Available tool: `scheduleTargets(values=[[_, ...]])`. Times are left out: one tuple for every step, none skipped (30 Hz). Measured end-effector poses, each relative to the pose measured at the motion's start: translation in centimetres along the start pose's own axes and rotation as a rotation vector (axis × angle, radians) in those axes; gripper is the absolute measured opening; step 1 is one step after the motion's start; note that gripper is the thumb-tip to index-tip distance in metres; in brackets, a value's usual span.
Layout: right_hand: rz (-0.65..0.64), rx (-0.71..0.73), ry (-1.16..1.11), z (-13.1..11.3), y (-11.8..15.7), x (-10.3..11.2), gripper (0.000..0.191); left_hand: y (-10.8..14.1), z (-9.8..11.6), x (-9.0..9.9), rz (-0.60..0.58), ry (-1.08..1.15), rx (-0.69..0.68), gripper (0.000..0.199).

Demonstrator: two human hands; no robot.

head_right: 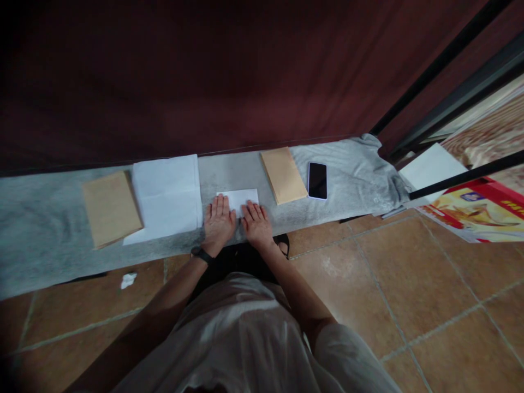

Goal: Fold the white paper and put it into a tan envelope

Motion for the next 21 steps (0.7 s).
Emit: scheduleTargets(values=[[0.003,-0.007,0.005,-0.2,0.2,0.0,0.046,0.0,0.0,-0.1,0.001,0.002,0.001,0.064],[0.006,-0.014,0.009,-0.3,0.4,0.0,0.046,0.0,-0.1,-0.1,0.003,0.002,0.001,0.064],[0.011,-0.02,0.013,-0.3,0.6,0.0,0.047,0.0,-0.1,-0.1,0.007,0.0,0.002,0.064],[0.015,-0.022,0.016,-0.3,0.7,0.1,0.047,0.0,-0.1,-0.1,0.011,-0.004,0.002,0.063],[0.018,-0.022,0.02,-0.2,0.8,0.1,0.047,0.0,-0.1,-0.1,0.015,-0.008,0.0,0.063],[0.022,-0.022,0.025,-0.1,1.0,0.1,0.048,0.0,-0.1,0.0,0.018,-0.011,-0.007,0.062],[0.025,-0.025,0.032,-0.1,1.1,0.2,0.048,0.1,0.0,0.0,0.018,-0.014,-0.021,0.062],[0.027,-0.028,0.04,0.0,1.3,0.2,0.048,0.2,0.1,0.1,0.016,-0.017,-0.042,0.06],[0.027,-0.031,0.046,0.1,1.4,0.3,0.049,0.3,0.2,0.2,0.012,-0.019,-0.066,0.059],[0.027,-0.033,0.051,0.2,1.6,0.3,0.05,0.3,0.2,0.3,0.008,-0.021,-0.091,0.057],[0.025,-0.036,0.055,0.2,1.8,0.3,0.05,0.4,0.3,0.4,0.004,-0.023,-0.113,0.056],[0.023,-0.039,0.058,0.3,1.9,0.3,0.051,0.4,0.4,0.4,0.001,-0.027,-0.129,0.055],[0.022,-0.042,0.06,0.3,2.1,0.3,0.052,0.5,0.4,0.4,0.001,-0.031,-0.139,0.055],[0.021,-0.045,0.062,0.4,2.2,0.3,0.052,0.5,0.5,0.4,0.001,-0.036,-0.146,0.055],[0.021,-0.047,0.062,0.4,2.3,0.3,0.052,0.5,0.5,0.3,0.004,-0.043,-0.151,0.054],[0.021,-0.049,0.062,0.4,2.4,0.3,0.052,0.5,0.5,0.3,0.006,-0.051,-0.155,0.054],[0.021,-0.051,0.06,0.4,2.4,0.3,0.053,0.5,0.5,0.3,0.009,-0.06,-0.159,0.054],[0.022,-0.053,0.058,0.4,2.5,0.4,0.053,0.5,0.5,0.2,0.011,-0.067,-0.161,0.054],[0.022,-0.055,0.056,0.4,2.5,0.4,0.054,0.5,0.5,0.2,0.013,-0.071,-0.161,0.054],[0.022,-0.057,0.056,0.5,2.6,0.4,0.054,0.5,0.4,0.1,0.014,-0.071,-0.159,0.053],[0.021,-0.059,0.057,0.5,2.6,0.4,0.055,0.5,0.4,0.1,0.015,-0.068,-0.157,0.053]])
Point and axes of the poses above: each hand's wrist, its own y-axis away from the middle knuckle, its own x-axis out of the back of the hand, z = x × y, the point moved 2 cm from there along -y, towards the middle knuckle, and after that the axes turned 11 degrees about x, right-handed, at the moved point
